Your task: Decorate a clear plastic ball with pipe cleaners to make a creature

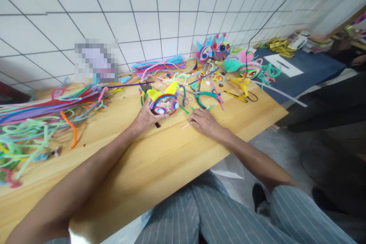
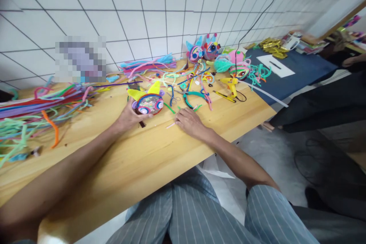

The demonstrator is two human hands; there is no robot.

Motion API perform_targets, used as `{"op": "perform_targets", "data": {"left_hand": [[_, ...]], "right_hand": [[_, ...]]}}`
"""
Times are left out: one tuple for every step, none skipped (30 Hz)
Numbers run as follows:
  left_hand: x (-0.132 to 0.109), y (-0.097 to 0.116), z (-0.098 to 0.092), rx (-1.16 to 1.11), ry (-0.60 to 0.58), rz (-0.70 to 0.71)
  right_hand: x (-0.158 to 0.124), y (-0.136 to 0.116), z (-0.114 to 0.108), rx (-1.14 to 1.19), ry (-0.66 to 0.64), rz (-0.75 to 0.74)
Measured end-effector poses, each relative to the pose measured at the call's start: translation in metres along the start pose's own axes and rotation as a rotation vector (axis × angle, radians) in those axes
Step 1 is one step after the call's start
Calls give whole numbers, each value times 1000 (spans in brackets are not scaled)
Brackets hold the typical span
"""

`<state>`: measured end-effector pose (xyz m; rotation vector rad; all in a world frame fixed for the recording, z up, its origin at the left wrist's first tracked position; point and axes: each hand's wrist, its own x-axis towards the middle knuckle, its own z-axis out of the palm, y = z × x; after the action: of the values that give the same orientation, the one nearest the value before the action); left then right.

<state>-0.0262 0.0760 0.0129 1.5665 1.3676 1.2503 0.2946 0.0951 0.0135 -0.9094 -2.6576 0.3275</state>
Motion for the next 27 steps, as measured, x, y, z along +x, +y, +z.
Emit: {"op": "perform_targets", "data": {"left_hand": [[0,1,0,15,11,-18],[0,3,0,28,22,-35],[0,5,0,37,29,-44],[-1,7,0,43,29,-41],[-3,9,0,44,29,-34],[-4,11,0,44,30,-28],[-6,12,0,44,32,-22],[-7,12,1,45,37,-17],[-9,10,1,46,47,-10],[-10,8,1,47,59,1],[-11,5,1,45,75,13],[-12,2,1,42,95,22],[-13,-2,2,39,113,27],[-14,-5,2,35,124,29],[-15,-8,3,30,129,28],[-15,-10,3,22,131,28],[-16,-12,5,11,133,30],[-17,-13,6,-7,135,34],[-18,-13,8,-29,139,37],[-19,-13,10,-54,146,40],[-20,-14,12,-77,150,43],[-21,-14,14,-97,155,45],[-23,-15,16,-113,162,44],[-24,-16,17,-119,169,43],[-25,-18,19,-120,177,46],[-26,-20,20,-119,184,53],[-27,-22,21,-117,190,64]], "right_hand": [[3,1,2,-24,-14,0],[5,1,5,-49,-29,-2],[6,1,6,-73,-44,-7],[7,0,8,-92,-54,-16],[7,-2,9,-103,-57,-29],[6,-4,10,-106,-51,-45],[4,-7,10,-101,-38,-63],[3,-9,11,-90,-20,-83],[1,-12,11,-70,2,-102],[0,-14,10,-43,25,-118],[-1,-16,8,-4,47,-129],[-2,-16,4,48,71,-133],[-2,-16,-1,117,101,-129],[-1,-16,-8,201,137,-113],[0,-14,-17,299,174,-86],[2,-12,-27,405,209,-49],[5,-10,-39,513,238,-6],[9,-8,-50,615,257,37],[13,-6,-61,700,267,74],[19,-5,-71,762,267,101],[25,-5,-78,798,262,114],[32,-6,-84,805,255,113],[39,-8,-87,783,247,97],[46,-11,-89,737,239,66],[53,-14,-89,674,237,25],[60,-17,-87,600,240,-23],[67,-20,-86,525,243,-69]]}}
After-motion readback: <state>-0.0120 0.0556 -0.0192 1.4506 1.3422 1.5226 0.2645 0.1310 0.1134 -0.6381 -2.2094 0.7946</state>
